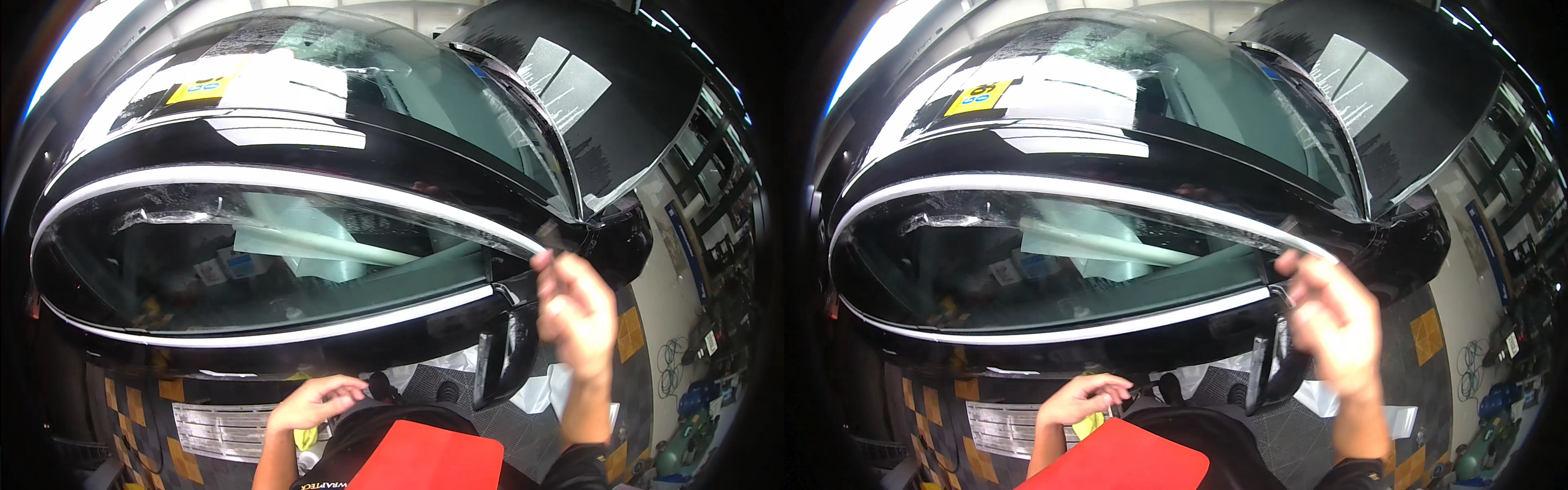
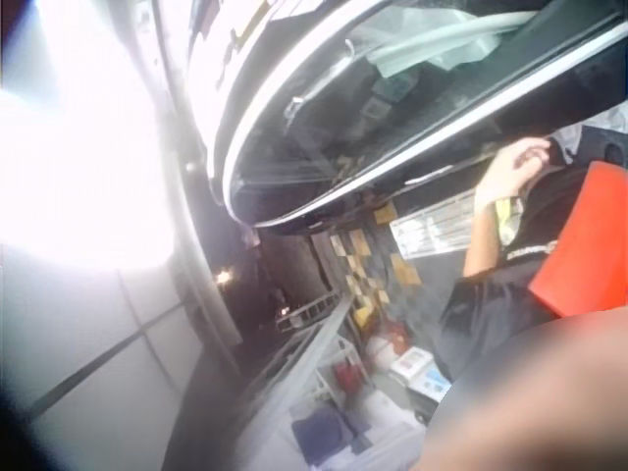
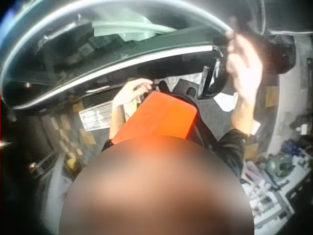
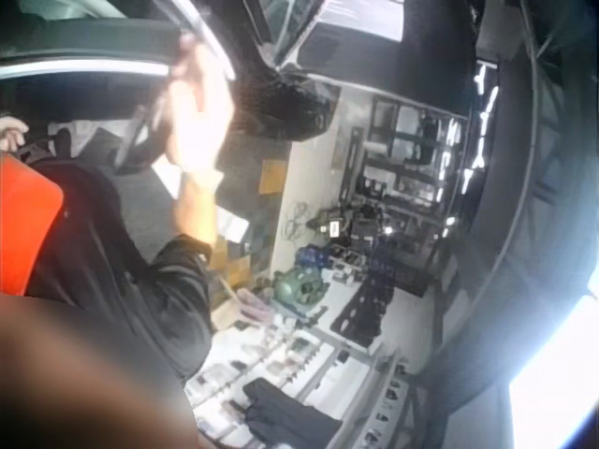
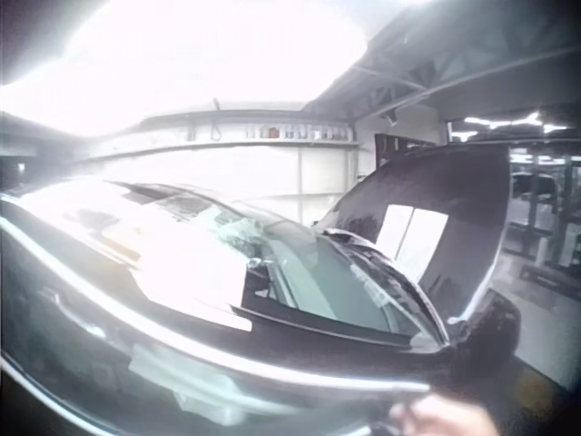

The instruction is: The person removes stickers and protective film from the rear window of a black car using a plastic scraper, a spray bottle, and a squeegee. They peel off multiple stickers, spray the surface, and smooth the film with the squeegee.

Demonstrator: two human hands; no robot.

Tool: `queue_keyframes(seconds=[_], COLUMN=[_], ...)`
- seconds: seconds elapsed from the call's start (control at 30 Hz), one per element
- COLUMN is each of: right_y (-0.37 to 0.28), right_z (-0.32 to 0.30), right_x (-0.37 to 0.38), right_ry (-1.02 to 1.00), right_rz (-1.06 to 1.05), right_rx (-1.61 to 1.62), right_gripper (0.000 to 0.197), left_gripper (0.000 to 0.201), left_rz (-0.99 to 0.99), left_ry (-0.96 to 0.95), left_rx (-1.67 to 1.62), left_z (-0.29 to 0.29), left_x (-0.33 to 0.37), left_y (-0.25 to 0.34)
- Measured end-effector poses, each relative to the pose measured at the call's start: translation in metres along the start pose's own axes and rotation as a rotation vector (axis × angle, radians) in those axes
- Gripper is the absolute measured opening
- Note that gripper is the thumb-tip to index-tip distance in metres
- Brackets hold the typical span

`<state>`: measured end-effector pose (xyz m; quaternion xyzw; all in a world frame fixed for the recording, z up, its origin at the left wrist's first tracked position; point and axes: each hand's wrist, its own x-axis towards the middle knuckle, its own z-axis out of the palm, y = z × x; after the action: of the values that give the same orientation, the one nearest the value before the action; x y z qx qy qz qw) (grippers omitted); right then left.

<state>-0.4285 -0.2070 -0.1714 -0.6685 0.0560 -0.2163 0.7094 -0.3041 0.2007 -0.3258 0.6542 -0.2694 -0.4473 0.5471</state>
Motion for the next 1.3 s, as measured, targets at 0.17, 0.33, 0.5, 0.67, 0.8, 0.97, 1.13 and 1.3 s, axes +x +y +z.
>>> queue_keyframes(seconds=[0.17, 0.33, 0.5, 0.67, 0.8, 0.97, 1.13, 1.3], right_y=[0.076, 0.098, 0.085, 0.114, 0.168, 0.267, 0.337, 0.39], right_z=[0.047, 0.008, -0.051, -0.036, -0.008, -0.012, -0.011, 0.079], right_x=[-0.069, -0.097, -0.097, -0.102, -0.124, -0.153, -0.189, -0.231], right_ry=[-0.363, -0.451, -0.574, -0.76, -1.062, -1.142, -1.197, -1.426], right_rz=[0.068, -0.082, 0.138, 0.211, 0.565, 0.76, 0.766, 0.413], right_rx=[-0.014, -0.12, -0.048, 0.029, 0.084, -0.134, -0.917, -0.713], right_gripper=[0.067, 0.074, 0.097, 0.084, 0.077, 0.034, 0.037, 0.033], left_gripper=[0.108, 0.079, 0.082, 0.078, 0.073, 0.056, 0.027, 0.022], left_rz=[0.273, 0.306, 0.315, 0.46, 0.389, 0.0, -0.449, -0.522], left_ry=[-0.027, 0.069, 0.395, 0.599, 0.816, 1.251, 1.977, 2.174], left_rx=[-0.118, -0.38, -0.435, -0.358, -0.832, -0.822, 0.336, 0.093], left_z=[0.106, 0.192, 0.217, 0.224, 0.245, 0.252, 0.21, 0.187], left_x=[0.07, 0.125, 0.129, 0.104, 0.076, 0.029, -0.095, -0.202], left_y=[0.047, 0.079, 0.07, 0.016, -0.06, -0.179, -0.289, -0.35])
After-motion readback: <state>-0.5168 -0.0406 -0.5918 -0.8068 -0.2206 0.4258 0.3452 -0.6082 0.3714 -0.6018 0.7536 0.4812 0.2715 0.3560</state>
